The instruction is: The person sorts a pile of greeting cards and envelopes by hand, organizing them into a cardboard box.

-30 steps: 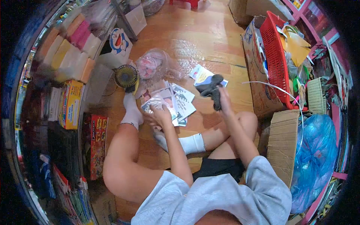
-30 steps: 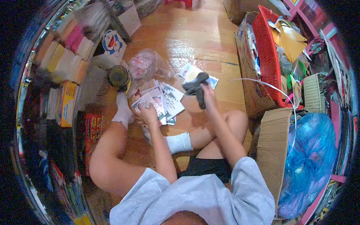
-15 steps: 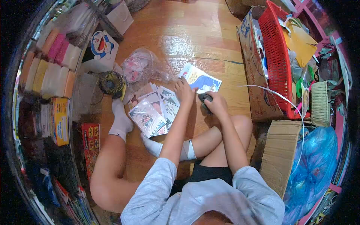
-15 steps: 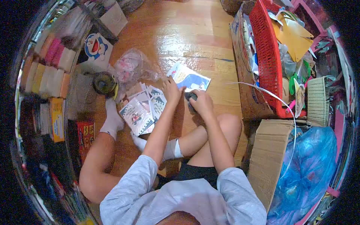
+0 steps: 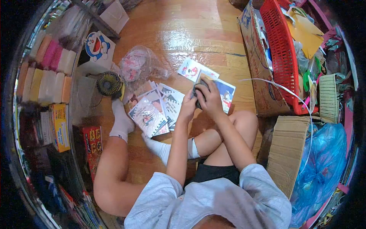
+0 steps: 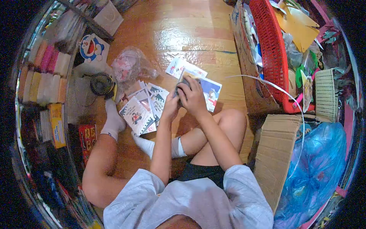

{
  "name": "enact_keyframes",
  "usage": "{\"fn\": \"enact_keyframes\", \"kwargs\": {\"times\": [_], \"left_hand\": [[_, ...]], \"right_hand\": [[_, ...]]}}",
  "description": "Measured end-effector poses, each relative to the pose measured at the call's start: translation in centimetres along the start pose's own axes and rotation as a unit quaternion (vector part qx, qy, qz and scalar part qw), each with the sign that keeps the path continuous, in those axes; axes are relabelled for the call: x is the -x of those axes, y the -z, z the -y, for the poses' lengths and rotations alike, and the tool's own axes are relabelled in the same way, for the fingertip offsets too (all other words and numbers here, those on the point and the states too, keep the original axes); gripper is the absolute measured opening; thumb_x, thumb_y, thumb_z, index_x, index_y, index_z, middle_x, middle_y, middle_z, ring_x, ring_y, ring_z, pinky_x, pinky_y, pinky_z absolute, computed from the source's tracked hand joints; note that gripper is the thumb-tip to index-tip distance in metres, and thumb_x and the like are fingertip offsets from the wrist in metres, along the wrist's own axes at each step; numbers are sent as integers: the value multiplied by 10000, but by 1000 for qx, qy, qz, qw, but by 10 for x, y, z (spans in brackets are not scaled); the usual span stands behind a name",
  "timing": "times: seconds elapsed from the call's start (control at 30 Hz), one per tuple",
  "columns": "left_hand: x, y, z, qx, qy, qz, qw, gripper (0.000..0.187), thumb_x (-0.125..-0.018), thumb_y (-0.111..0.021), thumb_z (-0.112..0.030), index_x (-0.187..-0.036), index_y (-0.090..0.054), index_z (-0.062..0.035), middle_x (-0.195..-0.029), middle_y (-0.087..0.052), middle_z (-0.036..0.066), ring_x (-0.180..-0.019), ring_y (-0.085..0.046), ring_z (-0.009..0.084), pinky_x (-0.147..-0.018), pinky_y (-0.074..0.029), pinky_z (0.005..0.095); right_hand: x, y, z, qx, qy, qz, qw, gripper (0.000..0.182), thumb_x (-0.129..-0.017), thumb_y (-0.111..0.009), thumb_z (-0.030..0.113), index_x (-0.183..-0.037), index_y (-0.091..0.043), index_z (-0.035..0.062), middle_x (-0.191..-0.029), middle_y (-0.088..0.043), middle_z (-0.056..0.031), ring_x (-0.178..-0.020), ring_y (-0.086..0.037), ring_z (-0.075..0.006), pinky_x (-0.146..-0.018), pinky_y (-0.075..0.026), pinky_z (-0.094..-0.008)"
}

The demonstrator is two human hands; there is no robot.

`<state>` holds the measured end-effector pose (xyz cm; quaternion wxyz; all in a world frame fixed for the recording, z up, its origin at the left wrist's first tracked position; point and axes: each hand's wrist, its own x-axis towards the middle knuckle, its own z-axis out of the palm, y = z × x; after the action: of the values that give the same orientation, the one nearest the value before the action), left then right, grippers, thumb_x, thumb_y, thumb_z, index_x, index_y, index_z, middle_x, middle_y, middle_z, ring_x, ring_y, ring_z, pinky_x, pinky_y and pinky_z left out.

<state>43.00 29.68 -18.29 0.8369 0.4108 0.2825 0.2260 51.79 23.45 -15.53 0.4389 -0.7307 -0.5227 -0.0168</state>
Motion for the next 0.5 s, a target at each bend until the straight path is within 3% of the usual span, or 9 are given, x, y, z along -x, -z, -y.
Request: {"fn": "enact_keyframes", "kwargs": {"times": [0.13, 0.2, 0.3, 0.4, 0.5], "left_hand": [[16, 3, -12, -22, 17, -5, 1000, 242, -823, -440, -130, -1048, -446, -41, -902, -524, 59, -784, -538, 124, -622, -497, 287], [19, 0, -21, -40, 6, -24, 999, 212, -827, -440, -147, -1009, -462, -40, -907, -539, 67, -786, -547, 137, -614, -507, 303], [20, 1, -25, 104, -79, -24, 991, 219, -825, -436, -138, -1011, -460, -24, -939, -547, 90, -806, -560, 171, -636, -495, 299], [19, -1, -22, 128, -76, -33, 988, 288, -829, -431, -123, -1097, -435, -19, -943, -548, 52, -826, -548, 146, -665, -473, 274], [16, 6, -21, 56, -49, -18, 997, 298, -821, -447, -135, -1096, -441, -19, -949, -546, 59, -821, -548, 139, -674, -470, 276]], "right_hand": [[-6, 6, -3, -41, -43, -42, 997, 221, -738, -521, 98, -951, -496, 41, -1125, -407, -170, -1012, -414, -324, -856, -328, -365], [-9, 6, -13, -22, -93, -113, 989, 259, -756, -486, 94, -1007, -475, 30, -1143, -393, -191, -1009, -410, -348, -846, -335, -394], [-4, 6, -10, -39, -77, -81, 993, 336, -761, -456, 62, -1093, -428, 20, -1199, -330, -210, -1089, -346, -352, -907, -288, -387], [1, -3, 4, -35, -35, -42, 998, 393, -759, -457, 55, -1147, -396, 35, -1235, -293, -194, -1139, -293, -341, -944, -243, -386], [0, -4, 11, -34, -12, -21, 999, 404, -765, -483, 105, -1158, -398, 59, -1240, -293, -180, -1152, -277, -325, -942, -233, -399]]}}
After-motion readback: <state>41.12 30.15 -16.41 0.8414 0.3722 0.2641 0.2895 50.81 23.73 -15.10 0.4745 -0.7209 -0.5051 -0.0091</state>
